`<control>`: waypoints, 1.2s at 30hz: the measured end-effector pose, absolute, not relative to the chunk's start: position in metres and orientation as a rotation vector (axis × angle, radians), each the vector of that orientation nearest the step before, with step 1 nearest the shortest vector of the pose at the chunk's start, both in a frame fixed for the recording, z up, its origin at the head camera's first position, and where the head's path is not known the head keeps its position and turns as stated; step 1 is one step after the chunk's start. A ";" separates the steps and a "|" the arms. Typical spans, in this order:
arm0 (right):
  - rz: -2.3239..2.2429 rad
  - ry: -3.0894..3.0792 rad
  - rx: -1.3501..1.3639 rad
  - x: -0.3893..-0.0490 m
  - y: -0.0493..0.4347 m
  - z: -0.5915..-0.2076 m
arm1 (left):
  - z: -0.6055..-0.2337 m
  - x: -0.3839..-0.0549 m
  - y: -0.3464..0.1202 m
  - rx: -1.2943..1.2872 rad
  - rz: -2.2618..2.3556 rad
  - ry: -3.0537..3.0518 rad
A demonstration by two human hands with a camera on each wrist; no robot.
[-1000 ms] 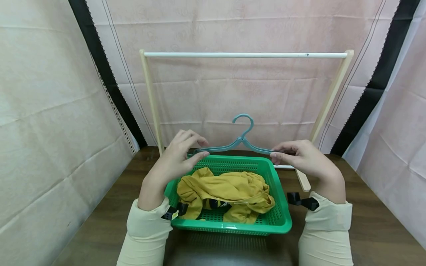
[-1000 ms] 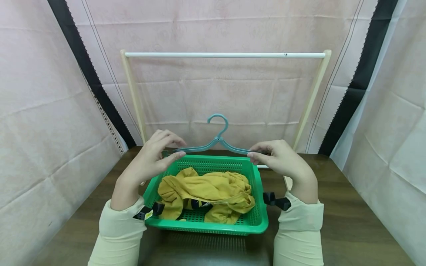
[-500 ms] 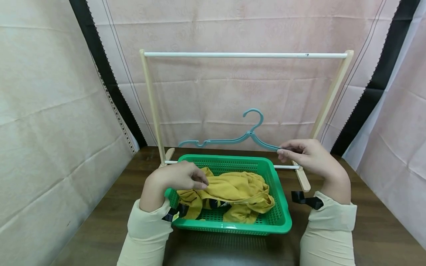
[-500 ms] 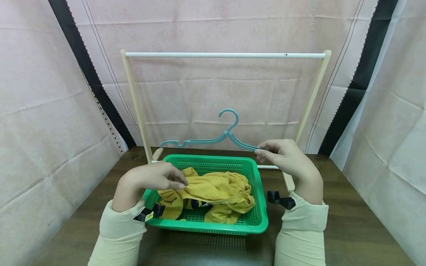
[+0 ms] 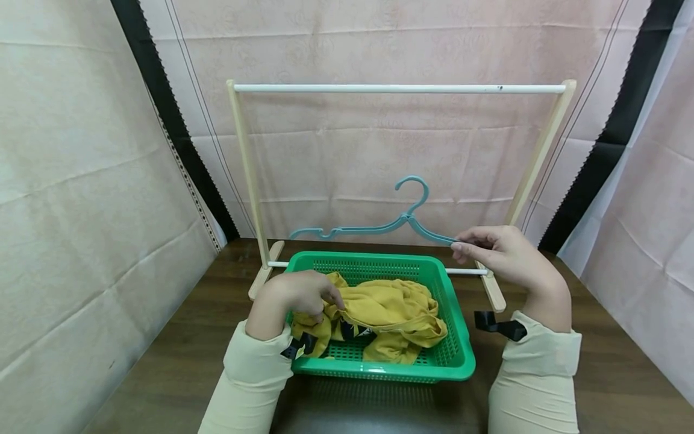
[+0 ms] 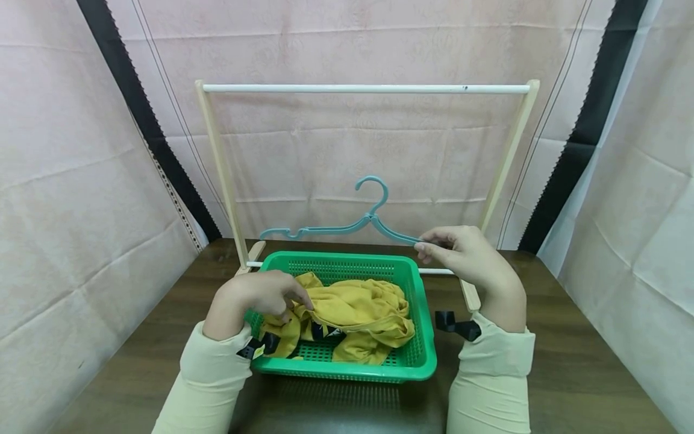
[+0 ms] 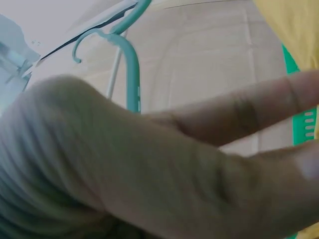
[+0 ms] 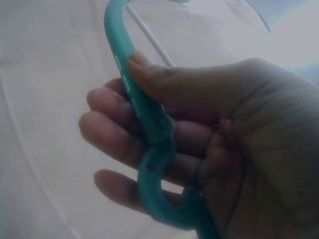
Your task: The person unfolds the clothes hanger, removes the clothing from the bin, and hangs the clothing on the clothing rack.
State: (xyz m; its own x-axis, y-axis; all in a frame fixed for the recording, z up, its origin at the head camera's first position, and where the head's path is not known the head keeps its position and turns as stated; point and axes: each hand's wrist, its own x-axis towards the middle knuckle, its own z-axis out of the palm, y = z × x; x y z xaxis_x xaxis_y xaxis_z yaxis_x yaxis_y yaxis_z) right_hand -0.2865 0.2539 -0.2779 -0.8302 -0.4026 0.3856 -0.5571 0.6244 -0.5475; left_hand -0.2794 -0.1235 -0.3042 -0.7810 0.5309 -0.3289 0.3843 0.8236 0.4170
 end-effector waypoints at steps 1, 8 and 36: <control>0.995 -2.622 0.786 -0.286 0.254 -0.278 | -0.305 -0.280 -0.123 0.671 0.448 2.574; 1.024 -2.619 0.784 -0.287 0.254 -0.278 | -0.308 -0.280 -0.121 0.599 0.464 2.615; 0.985 -2.644 0.776 -0.288 0.254 -0.278 | -0.309 -0.290 -0.142 0.813 0.539 2.509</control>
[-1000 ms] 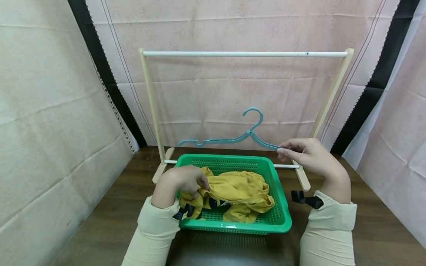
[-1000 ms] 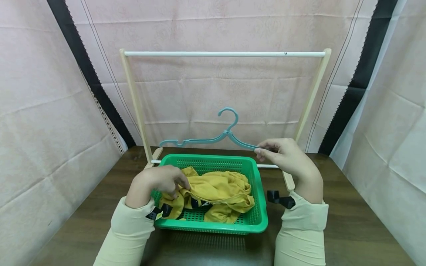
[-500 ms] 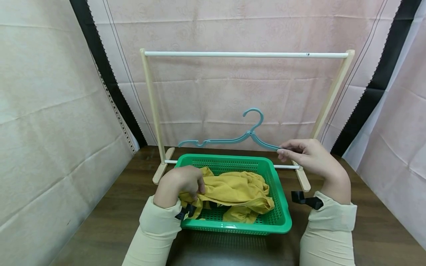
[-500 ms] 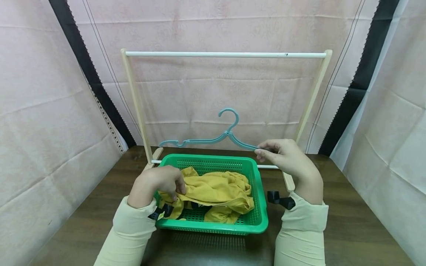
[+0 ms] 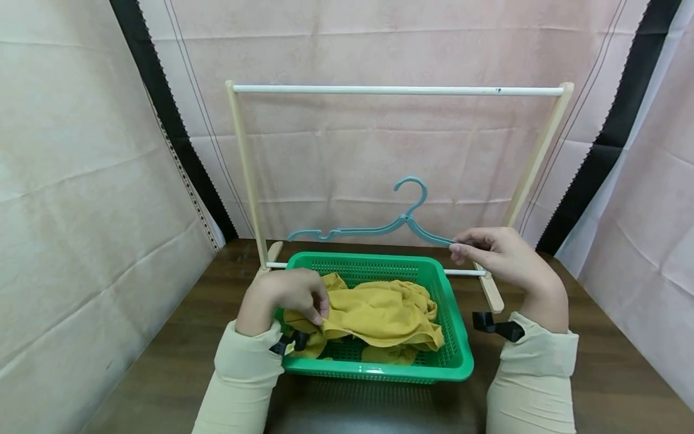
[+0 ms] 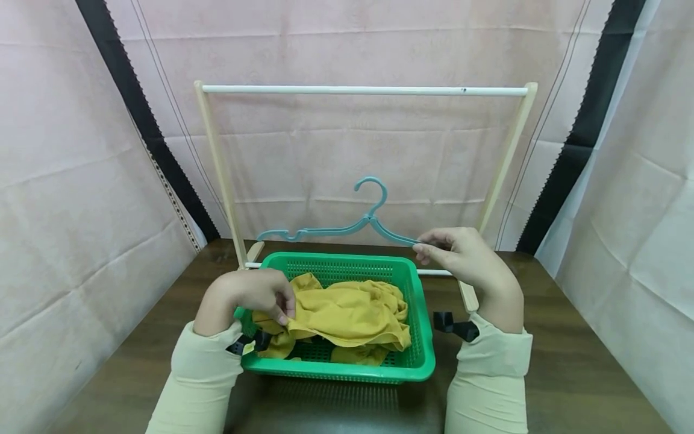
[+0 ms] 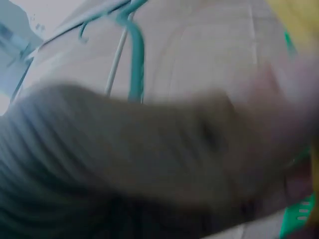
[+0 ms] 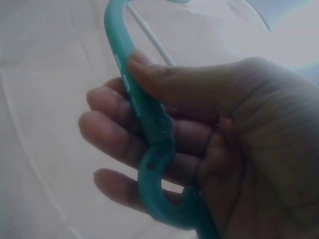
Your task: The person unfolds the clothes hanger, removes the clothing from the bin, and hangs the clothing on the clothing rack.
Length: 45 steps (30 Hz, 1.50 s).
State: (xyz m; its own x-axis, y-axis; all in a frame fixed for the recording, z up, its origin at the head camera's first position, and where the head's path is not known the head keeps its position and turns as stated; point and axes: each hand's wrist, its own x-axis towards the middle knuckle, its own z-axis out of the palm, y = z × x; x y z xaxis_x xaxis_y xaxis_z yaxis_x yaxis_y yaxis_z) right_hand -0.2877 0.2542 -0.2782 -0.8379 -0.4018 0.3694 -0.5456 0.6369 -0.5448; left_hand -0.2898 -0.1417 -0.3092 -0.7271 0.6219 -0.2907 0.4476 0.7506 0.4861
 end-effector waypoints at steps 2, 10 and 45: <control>0.981 -2.644 0.772 -0.288 0.254 -0.278 | -0.309 -0.292 -0.149 0.897 0.630 2.437; 0.996 -2.626 0.793 -0.288 0.255 -0.279 | -0.306 -0.297 -0.159 1.033 0.855 2.251; 1.163 -2.432 0.760 -0.269 0.304 -0.282 | -0.294 -0.307 -0.184 0.771 1.515 2.993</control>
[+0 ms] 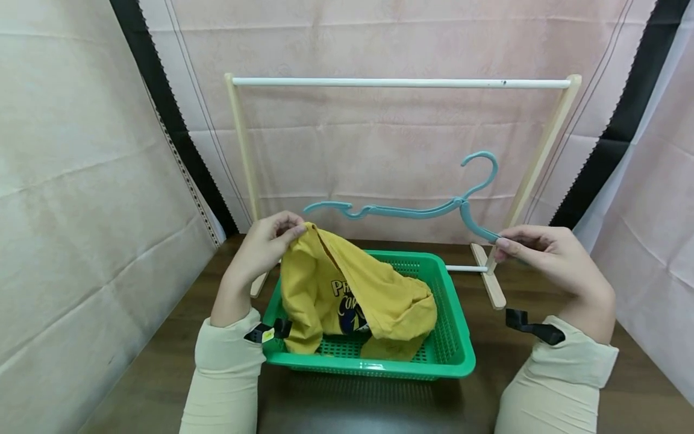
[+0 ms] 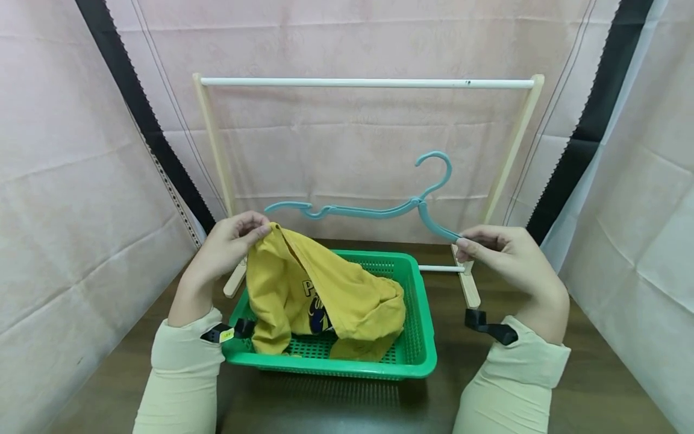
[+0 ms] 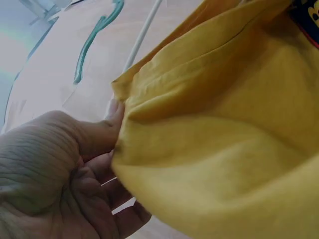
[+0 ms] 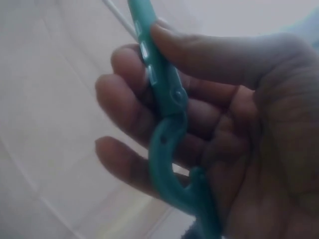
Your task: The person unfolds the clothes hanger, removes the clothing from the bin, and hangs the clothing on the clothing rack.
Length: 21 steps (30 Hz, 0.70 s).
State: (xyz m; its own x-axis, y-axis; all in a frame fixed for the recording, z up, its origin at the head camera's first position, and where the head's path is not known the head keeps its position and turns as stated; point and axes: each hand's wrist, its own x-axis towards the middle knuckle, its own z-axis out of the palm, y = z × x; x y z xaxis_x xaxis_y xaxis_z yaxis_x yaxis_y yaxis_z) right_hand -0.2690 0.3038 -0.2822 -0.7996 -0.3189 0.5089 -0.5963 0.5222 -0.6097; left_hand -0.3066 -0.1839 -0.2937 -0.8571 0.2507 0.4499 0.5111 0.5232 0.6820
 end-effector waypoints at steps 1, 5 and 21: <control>1.167 -2.435 0.759 -0.268 0.306 -0.282 | -0.294 -0.307 -0.186 -0.609 -1.290 -2.448; 1.203 -2.470 0.751 -0.265 0.309 -0.281 | -0.294 -0.308 -0.191 -0.502 -1.480 -2.380; 1.213 -2.587 0.625 -0.261 0.310 -0.280 | -0.286 -0.302 -0.188 -0.459 -1.664 -2.312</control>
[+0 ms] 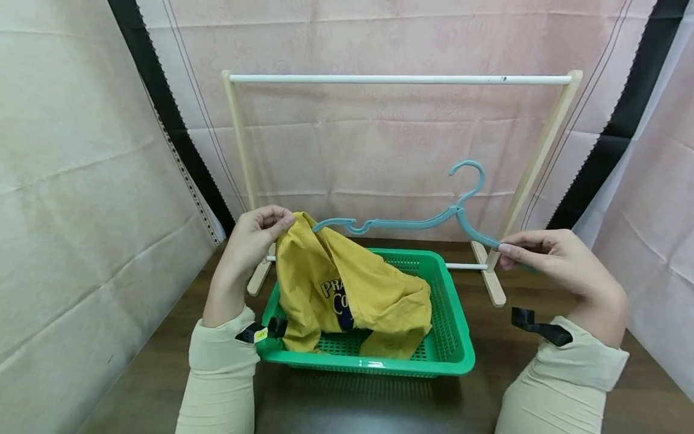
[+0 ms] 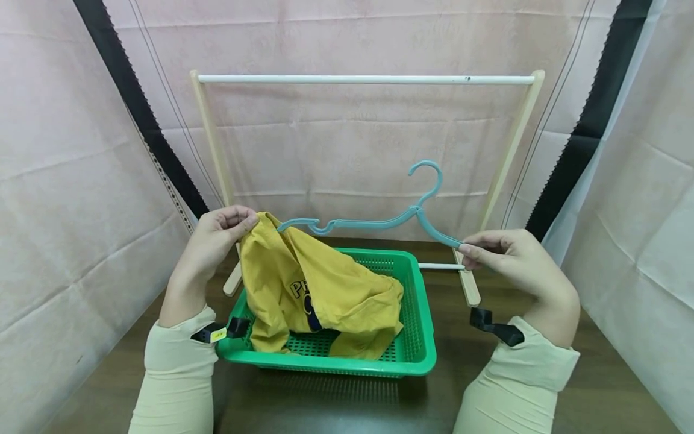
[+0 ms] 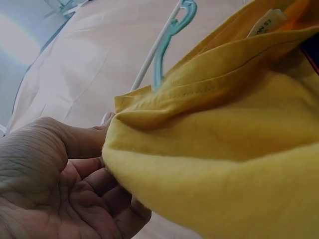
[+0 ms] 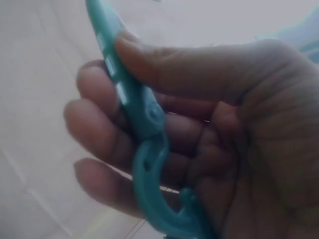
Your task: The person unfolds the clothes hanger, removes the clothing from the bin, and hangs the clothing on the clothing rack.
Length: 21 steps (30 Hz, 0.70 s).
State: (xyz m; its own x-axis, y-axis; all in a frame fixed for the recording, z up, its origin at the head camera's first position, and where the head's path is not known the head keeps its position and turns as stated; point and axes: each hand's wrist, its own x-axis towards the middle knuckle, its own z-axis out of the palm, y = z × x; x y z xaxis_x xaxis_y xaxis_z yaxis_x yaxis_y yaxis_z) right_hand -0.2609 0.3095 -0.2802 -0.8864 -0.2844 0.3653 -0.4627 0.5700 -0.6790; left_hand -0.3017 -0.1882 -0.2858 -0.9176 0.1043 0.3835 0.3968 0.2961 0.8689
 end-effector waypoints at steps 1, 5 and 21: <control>1.215 -2.586 0.624 -0.261 0.309 -0.280 | -0.286 -0.302 -0.189 -0.464 -1.670 -2.310; 1.166 -2.585 0.638 -0.261 0.306 -0.279 | -0.287 -0.303 -0.188 -0.508 -1.662 -2.313; 1.137 -2.523 0.794 -0.272 0.288 -0.278 | -0.290 -0.305 -0.182 -0.471 -1.442 -2.265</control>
